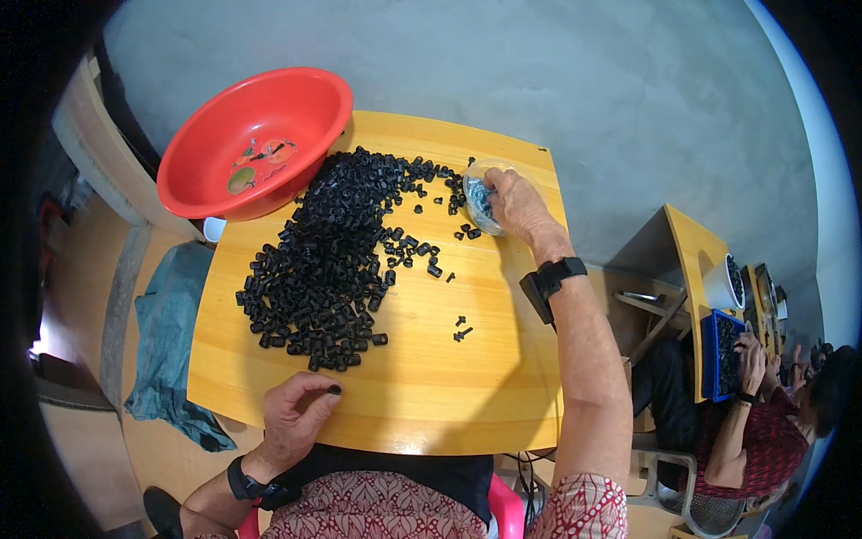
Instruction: The person assembles components by hand by picking up a black plastic piece and a small metal screw from the table. They insert the screw into the plastic piece and place the assembled unit into a box.
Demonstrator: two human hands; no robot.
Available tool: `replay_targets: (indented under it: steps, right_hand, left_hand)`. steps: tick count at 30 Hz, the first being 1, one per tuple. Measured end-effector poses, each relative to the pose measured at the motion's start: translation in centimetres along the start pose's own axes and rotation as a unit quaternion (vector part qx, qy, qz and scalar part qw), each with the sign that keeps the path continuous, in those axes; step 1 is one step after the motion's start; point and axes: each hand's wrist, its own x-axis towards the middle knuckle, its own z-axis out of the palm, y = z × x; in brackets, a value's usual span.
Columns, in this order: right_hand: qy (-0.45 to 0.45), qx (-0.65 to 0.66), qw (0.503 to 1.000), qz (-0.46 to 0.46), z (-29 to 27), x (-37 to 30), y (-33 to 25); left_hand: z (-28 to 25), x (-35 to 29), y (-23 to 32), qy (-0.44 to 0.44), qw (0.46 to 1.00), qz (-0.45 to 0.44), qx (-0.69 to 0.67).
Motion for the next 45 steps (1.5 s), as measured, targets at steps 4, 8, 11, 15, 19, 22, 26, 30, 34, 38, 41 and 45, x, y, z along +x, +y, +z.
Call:
replay_targets:
  steps: [4, 8, 11, 15, 19, 22, 26, 30, 34, 38, 41, 45]
  right_hand:
    - [0.052, 0.131, 0.988, 0.057, -0.4, -0.6, -0.7]
    - [0.062, 0.203, 0.974, 0.083, -0.4, -0.2, 1.0]
    - [0.051, 0.299, 0.942, 0.141, -1.8, -0.2, 0.1]
    - [0.017, 0.382, 0.918, 0.109, -4.5, -1.5, -3.0]
    - [-0.065, 0.414, 0.905, 0.073, -5.0, -4.5, -8.3]
    - [-0.112, 0.4, 0.908, 0.052, -2.9, -6.5, -10.7]
    - [-0.163, 0.431, 0.887, 0.028, -0.6, -8.1, -12.2]
    - [-0.19, 0.447, 0.871, 0.073, -0.3, -8.7, -12.8]
    - [-0.193, 0.454, 0.866, 0.087, -0.7, -8.8, -12.8]
    - [-0.187, 0.454, 0.866, 0.093, -1.1, -9.0, -12.8]
    - [-0.19, 0.44, 0.873, 0.096, -1.4, -8.8, -12.7]
    - [-0.104, 0.459, 0.88, 0.06, -2.9, -7.9, -10.6]
  left_hand:
    - [-0.1, 0.0, 0.2, 0.003, 1.0, 0.002, 0.003]
    - [-0.1, -0.2, 0.3, -0.002, 1.0, -0.002, 0.003]
    - [-0.2, -0.1, 0.5, -0.009, 1.0, -0.016, 0.014]
    - [0.0, -0.2, -0.1, -0.004, 1.0, -0.01, 0.02]
    - [0.0, 0.1, 0.2, -0.005, 1.0, -0.009, -0.006]
    - [-0.1, 0.2, 0.3, -0.011, 1.0, -0.009, 0.0]
    - [-0.2, 0.1, 0.0, -0.014, 1.0, -0.004, -0.004]
    - [-0.2, 0.0, 0.0, -0.015, 1.0, -0.001, -0.001]
    - [-0.2, 0.0, 0.0, -0.014, 1.0, -0.001, 0.003]
    - [-0.1, 0.0, -0.2, -0.012, 1.0, -0.006, -0.001]
    - [-0.1, 0.1, 0.0, -0.015, 1.0, -0.006, 0.005]
    - [-0.1, -0.1, 0.1, -0.02, 0.999, -0.014, -0.028]
